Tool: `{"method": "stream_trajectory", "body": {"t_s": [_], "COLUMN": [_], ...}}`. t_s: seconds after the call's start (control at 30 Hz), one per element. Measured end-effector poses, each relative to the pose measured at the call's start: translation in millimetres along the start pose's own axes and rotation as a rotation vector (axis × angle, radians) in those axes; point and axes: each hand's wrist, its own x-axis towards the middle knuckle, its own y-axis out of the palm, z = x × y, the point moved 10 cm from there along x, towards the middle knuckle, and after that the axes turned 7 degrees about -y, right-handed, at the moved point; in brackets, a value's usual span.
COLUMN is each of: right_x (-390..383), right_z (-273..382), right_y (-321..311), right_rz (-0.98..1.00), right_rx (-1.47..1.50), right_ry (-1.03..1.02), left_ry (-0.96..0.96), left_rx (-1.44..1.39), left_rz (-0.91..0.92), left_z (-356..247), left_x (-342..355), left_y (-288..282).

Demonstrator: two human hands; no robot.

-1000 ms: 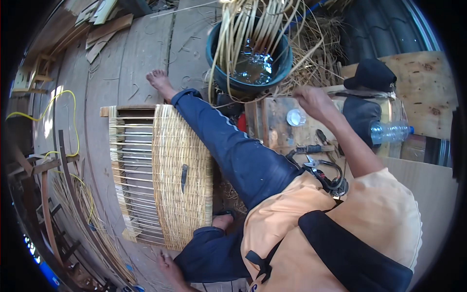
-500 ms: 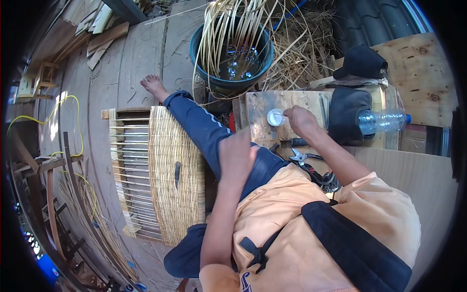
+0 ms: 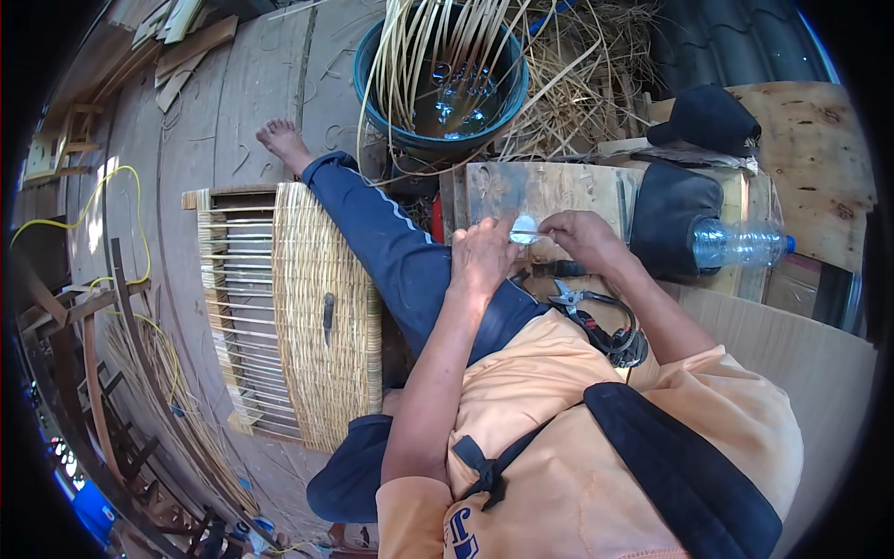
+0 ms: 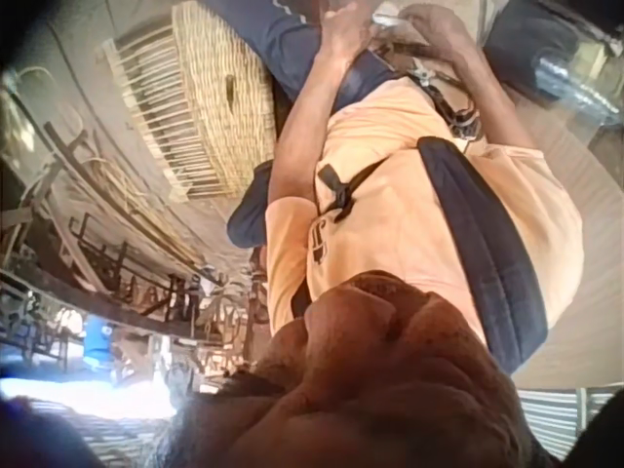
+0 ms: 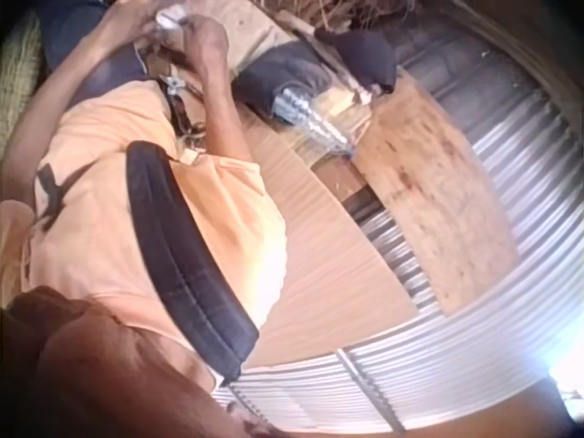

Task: The recorder is weaving bamboo strips onto a circular frame to construct a birdcage.

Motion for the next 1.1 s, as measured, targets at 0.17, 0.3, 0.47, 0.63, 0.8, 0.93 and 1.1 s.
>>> {"method": "stream_trajectory", "body": {"t_s": [0.17,0.3,0.47,0.63,0.8,0.93,1.1], "right_x": [2.8,-29.2,-39.0,25.3,107.8,159.1,204.1], "right_z": [17.4,-9.3,20.6,126.1,229.9,293.4,322.5], "right_y": [14.5,-0.9,-42.0,-21.2,83.5,193.6,316.8], "right_rz": [0.066,0.083,-0.126,-0.082,0.222,0.454,0.551], "right_rx": [0.051,0.242,0.61,0.574,0.49,0.323,0.101], "right_ry": [-0.092,0.234,0.151,-0.138,-0.304,-0.394,-0.562], "left_ry": [-0.03,-0.013,0.014,-0.047,-0.771,-1.019,-1.264], "left_rx": [-0.028,-0.093,-0.216,-0.355,-0.558,-0.503,-0.619], "left_rz": [-0.056,-0.069,-0.16,-0.627,-0.678,-0.821,-0.75], "left_z": [22.2,12.1,7.0,90.5,305.6,410.1,469.6], "left_x": [-14.6,-24.5,-52.3,-135.0,-253.3,-354.7,-378.2], "left_y": [-13.6,-4.8,-25.6,-124.7,-78.2,-45.1,-19.9]}}
